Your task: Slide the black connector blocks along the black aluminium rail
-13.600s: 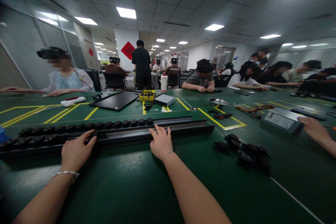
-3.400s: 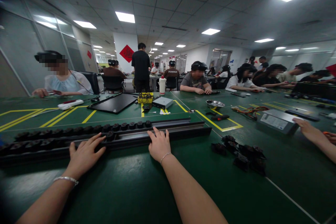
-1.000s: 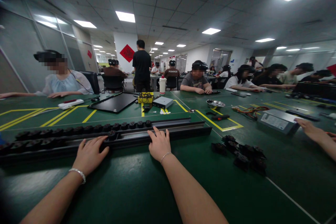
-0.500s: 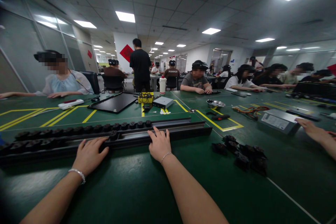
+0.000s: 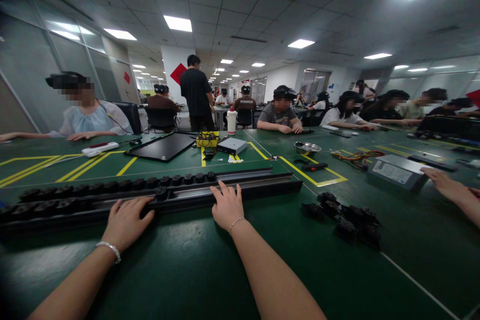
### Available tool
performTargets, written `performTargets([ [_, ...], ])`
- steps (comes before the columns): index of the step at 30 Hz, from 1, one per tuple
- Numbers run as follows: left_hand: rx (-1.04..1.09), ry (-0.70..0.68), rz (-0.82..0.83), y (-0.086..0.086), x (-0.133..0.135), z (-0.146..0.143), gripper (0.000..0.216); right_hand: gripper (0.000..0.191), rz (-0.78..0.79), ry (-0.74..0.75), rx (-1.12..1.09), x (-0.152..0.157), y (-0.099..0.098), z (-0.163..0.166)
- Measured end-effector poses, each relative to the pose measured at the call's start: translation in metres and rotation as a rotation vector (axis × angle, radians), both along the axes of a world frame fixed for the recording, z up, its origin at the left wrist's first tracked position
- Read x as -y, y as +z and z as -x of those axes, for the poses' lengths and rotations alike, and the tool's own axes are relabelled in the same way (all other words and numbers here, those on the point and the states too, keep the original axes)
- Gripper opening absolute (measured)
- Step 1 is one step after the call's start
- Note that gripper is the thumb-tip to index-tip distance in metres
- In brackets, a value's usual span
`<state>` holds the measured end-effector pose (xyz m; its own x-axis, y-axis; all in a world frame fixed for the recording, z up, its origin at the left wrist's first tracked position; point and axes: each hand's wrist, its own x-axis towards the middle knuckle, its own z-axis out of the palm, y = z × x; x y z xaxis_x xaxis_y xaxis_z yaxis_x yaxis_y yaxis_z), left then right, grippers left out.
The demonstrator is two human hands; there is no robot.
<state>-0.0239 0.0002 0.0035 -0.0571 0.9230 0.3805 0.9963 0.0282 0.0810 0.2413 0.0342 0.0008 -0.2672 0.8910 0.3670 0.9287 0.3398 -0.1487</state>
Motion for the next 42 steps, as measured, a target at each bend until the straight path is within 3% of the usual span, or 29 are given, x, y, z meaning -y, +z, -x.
performTargets([
  [42,0.011,-0.016,0.017,-0.0009,0.0004,-0.0026,0.039,0.052,0.005,0.001,-0.010,0.0011,0.0017,0.0000],
])
